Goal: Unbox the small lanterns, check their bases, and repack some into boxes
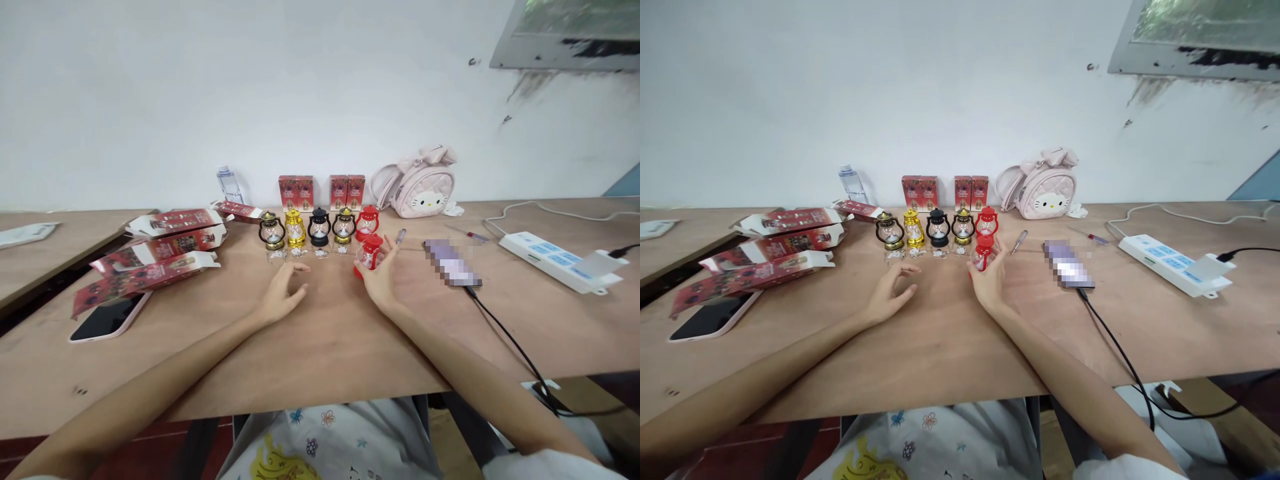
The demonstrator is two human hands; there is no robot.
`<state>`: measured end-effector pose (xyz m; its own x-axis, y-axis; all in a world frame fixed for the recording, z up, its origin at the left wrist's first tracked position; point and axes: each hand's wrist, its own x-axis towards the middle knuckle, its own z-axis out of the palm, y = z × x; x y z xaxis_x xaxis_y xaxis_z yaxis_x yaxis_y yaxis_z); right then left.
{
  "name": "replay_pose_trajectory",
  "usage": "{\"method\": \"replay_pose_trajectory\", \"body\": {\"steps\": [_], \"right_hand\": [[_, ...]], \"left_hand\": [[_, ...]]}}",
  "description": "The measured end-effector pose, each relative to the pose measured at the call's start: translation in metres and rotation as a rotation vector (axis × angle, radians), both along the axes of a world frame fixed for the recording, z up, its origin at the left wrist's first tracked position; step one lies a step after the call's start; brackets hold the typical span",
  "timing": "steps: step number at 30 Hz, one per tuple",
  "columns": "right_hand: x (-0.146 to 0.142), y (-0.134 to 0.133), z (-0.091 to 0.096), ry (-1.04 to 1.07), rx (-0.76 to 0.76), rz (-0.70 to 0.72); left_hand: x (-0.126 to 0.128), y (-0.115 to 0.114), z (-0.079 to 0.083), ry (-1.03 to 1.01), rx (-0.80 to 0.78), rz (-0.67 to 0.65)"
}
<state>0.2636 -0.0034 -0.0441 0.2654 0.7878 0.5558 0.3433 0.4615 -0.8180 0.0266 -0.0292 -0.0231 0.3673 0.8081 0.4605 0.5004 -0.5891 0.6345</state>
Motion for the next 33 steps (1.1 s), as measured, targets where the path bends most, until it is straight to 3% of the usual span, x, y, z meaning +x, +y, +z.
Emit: {"method": "replay_pose_trajectory", "body": {"steps": [3,6,11,15,20,26,30,33], "right_hand": [[-0.005,-0.004,0.007,0.172,-0.043,0.038],[-0.016,-0.014,0.013,0.206,-0.010,0.172],[-0.040,-0.036,0.014,0.171,-0.016,0.452],[-0.049,-0.046,0.014,0.111,-0.034,0.517],[-0.039,-0.039,0.016,0.126,-0.042,0.273],[-0.025,-0.035,0.021,-0.076,0.141,0.180],[-0.028,-0.046,0.028,-0.325,0.256,0.253],[-0.031,-0.052,0.029,-0.332,0.238,0.308]], "left_hand": [[0.006,0.002,-0.004,-0.185,-0.155,-0.025],[0.011,0.000,-0.004,-0.386,-0.368,-0.106],[0.018,-0.006,0.000,-0.465,-0.600,-0.305],[0.018,-0.008,0.000,-0.422,-0.590,-0.237],[0.018,-0.009,0.001,-0.403,-0.483,-0.036],[0.018,-0.009,-0.001,-0.346,-0.361,0.061],[0.016,-0.009,-0.003,-0.330,-0.395,0.114],[0.018,-0.010,-0.003,-0.417,-0.430,0.083]]}}
